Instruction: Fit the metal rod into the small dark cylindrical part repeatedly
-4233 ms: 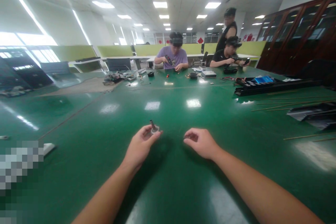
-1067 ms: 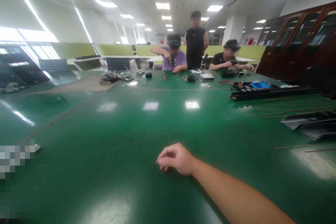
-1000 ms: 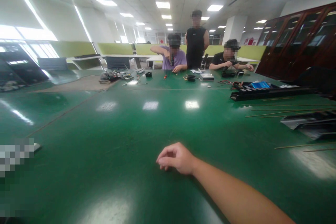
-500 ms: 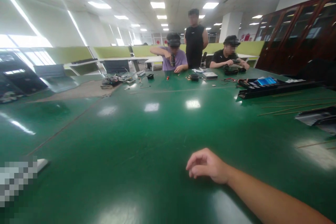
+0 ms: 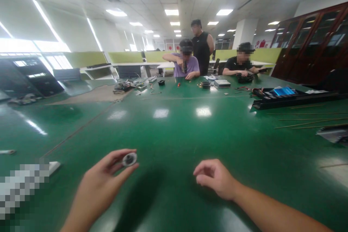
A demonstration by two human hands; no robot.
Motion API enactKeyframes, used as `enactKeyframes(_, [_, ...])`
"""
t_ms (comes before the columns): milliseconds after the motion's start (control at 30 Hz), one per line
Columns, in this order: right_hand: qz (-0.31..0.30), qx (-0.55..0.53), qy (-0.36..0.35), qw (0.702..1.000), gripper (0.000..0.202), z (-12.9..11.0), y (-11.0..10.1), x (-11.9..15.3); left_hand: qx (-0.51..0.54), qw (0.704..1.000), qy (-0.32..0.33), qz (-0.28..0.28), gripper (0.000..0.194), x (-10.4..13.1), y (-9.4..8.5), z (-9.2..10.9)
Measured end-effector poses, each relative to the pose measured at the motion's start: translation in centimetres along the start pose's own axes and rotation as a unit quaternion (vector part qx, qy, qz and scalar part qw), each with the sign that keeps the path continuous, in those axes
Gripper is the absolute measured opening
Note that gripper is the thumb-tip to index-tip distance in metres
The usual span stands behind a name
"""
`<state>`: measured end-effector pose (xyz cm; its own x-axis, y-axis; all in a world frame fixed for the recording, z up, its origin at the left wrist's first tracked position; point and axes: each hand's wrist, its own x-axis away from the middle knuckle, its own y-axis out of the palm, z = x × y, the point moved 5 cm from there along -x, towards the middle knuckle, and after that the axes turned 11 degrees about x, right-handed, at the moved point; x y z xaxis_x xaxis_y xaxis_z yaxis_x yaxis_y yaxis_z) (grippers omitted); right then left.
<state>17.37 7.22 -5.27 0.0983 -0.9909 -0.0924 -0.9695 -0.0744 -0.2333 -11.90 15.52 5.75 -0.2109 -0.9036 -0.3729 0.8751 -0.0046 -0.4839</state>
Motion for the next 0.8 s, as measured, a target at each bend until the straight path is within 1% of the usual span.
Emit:
enactKeyframes(33, [0.026, 0.006, 0.011, 1.0, 0.017, 0.2, -0.3, -0.3, 0.051, 0.998, -0.011, -0.042, 0.045, -1.0, 2.4, 0.7])
enactKeyframes(67, [0.054, 0.013, 0.024, 0.998, 0.017, 0.3, -0.6, -0.6, 0.095, 0.993, -0.005, -0.076, 0.041, -2.0, 4.9, 1.5])
enactKeyframes(133, [0.103, 0.028, 0.04, 0.993, 0.018, 0.7, -1.5, -1.0, 0.126, 0.982, 0.027, -0.14, 0.034, -3.3, 9.6, 3.1])
enactKeyframes(167, [0.116, 0.032, 0.042, 0.992, 0.022, 0.7, -1.9, -1.2, 0.132, 0.976, 0.044, -0.17, 0.033, -3.5, 11.6, 3.6])
enactKeyframes(200, [0.121, 0.033, 0.04, 0.991, 0.028, 0.8, -2.2, -1.3, 0.132, 0.97, 0.061, -0.195, 0.031, -3.5, 13.2, 3.8])
enactKeyframes(233, [0.12, 0.031, 0.034, 0.992, 0.034, 0.8, -2.4, -1.3, 0.128, 0.965, 0.077, -0.218, 0.031, -3.2, 14.5, 3.8])
enactKeyframes(267, [0.114, 0.029, 0.027, 0.993, 0.04, 0.8, -2.6, -1.3, 0.122, 0.96, 0.091, -0.235, 0.03, -2.8, 15.4, 3.6])
enactKeyframes(333, [0.102, 0.039, 0.015, 0.994, 0.049, 0.6, -2.6, -1.2, 0.111, 0.954, 0.115, -0.256, 0.027, -1.8, 16.3, 2.8])
enactKeyframes(433, [0.099, 0.084, 0.007, 0.991, 0.057, 0.2, -2.4, -0.9, 0.124, 0.948, 0.134, -0.261, 0.027, -0.7, 16.9, 1.8])
enactKeyframes(533, [0.096, 0.108, 0.005, 0.989, 0.057, 0.1, -2.1, -0.7, 0.151, 0.948, 0.116, -0.256, 0.039, -0.5, 17.3, 1.4])
enactKeyframes(567, [0.094, 0.113, 0.005, 0.989, 0.057, 0.1, -2.0, -0.7, 0.153, 0.949, 0.106, -0.255, 0.039, -0.6, 17.5, 1.3])
enactKeyframes(700, [0.085, 0.151, -0.005, 0.985, 0.056, 0.3, -2.1, -0.7, 0.13, 0.954, 0.093, -0.255, 0.025, -0.7, 17.6, 1.1])
enactKeyframes(800, [0.07, 0.168, -0.018, 0.983, 0.05, 0.0, -2.2, -0.7, 0.127, 0.949, 0.099, -0.27, 0.022, -0.5, 17.6, 1.1])
